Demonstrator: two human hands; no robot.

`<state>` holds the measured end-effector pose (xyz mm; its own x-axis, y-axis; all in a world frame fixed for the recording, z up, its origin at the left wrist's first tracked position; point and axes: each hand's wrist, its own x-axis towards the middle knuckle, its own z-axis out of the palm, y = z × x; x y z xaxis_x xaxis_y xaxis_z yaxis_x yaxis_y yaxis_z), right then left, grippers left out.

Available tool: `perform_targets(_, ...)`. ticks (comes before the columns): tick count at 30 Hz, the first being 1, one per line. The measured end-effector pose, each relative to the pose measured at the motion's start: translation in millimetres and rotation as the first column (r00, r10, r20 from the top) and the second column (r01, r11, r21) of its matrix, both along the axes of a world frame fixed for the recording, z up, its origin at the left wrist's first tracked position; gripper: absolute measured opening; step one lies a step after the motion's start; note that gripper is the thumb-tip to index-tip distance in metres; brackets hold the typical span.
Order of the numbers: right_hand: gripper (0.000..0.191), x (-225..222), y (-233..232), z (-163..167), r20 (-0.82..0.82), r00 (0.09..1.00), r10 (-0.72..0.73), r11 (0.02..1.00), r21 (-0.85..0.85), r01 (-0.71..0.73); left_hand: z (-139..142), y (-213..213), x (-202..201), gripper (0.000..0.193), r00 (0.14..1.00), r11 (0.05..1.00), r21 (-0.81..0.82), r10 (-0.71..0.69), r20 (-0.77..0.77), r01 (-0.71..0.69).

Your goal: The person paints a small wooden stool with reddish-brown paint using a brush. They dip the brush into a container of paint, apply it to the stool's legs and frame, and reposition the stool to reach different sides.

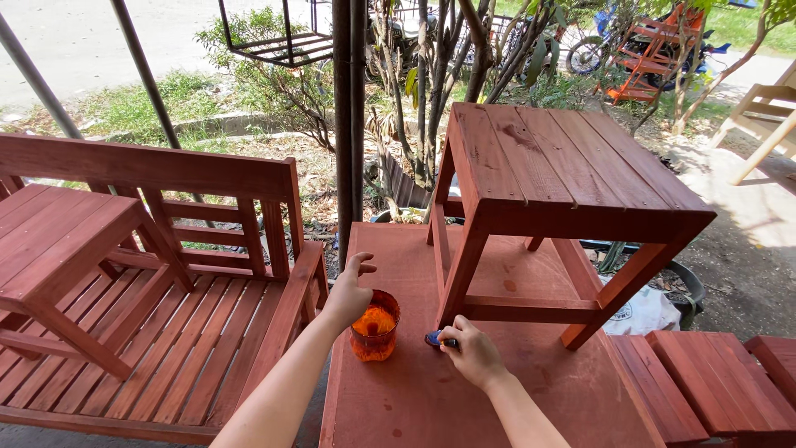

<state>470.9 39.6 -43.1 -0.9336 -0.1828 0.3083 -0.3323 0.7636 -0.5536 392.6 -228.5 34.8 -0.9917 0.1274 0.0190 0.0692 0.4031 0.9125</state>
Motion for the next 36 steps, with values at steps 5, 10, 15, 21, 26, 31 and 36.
perform_targets(5,0.013,7.4,7.7,37.8,-0.167,0.985,0.045,0.999,0.016,-0.043,15.9,1.7,5.6,0.073,1.000,1.000,0.000,0.001,-0.011,-0.001)
perform_targets(10,0.015,7.4,23.1,88.7,-0.389,0.915,0.105,0.994,0.042,-0.097,28.2,8.5,9.9,0.074,0.999,1.000,-0.009,-0.027,-0.046,0.027)
perform_targets(15,0.012,6.8,31.2,141.0,-0.406,0.906,0.120,0.992,0.072,-0.100,37.5,12.5,12.4,0.075,0.990,0.998,-0.023,-0.053,-0.128,0.050)
perform_targets(21,0.019,25.0,39.0,212.8,-0.605,0.783,0.145,0.986,0.154,-0.064,46.5,11.5,10.1,0.075,0.979,0.997,-0.061,-0.058,-0.197,0.046)
perform_targets(26,0.020,43.4,34.1,259.5,-0.714,0.686,0.142,0.986,0.166,-0.031,54.2,12.2,11.9,0.074,0.984,0.996,-0.071,-0.059,-0.171,0.048)
perform_targets(31,0.020,58.5,35.4,278.7,-0.756,0.648,0.087,0.996,0.087,-0.032,58.1,13.7,10.6,0.075,0.978,0.997,-0.060,-0.064,-0.197,0.053)
perform_targets(36,0.016,48.3,39.8,248.9,-0.628,0.756,0.184,0.975,0.019,-0.221,47.8,17.4,2.1,0.072,0.957,0.993,-0.101,-0.086,-0.276,0.060)
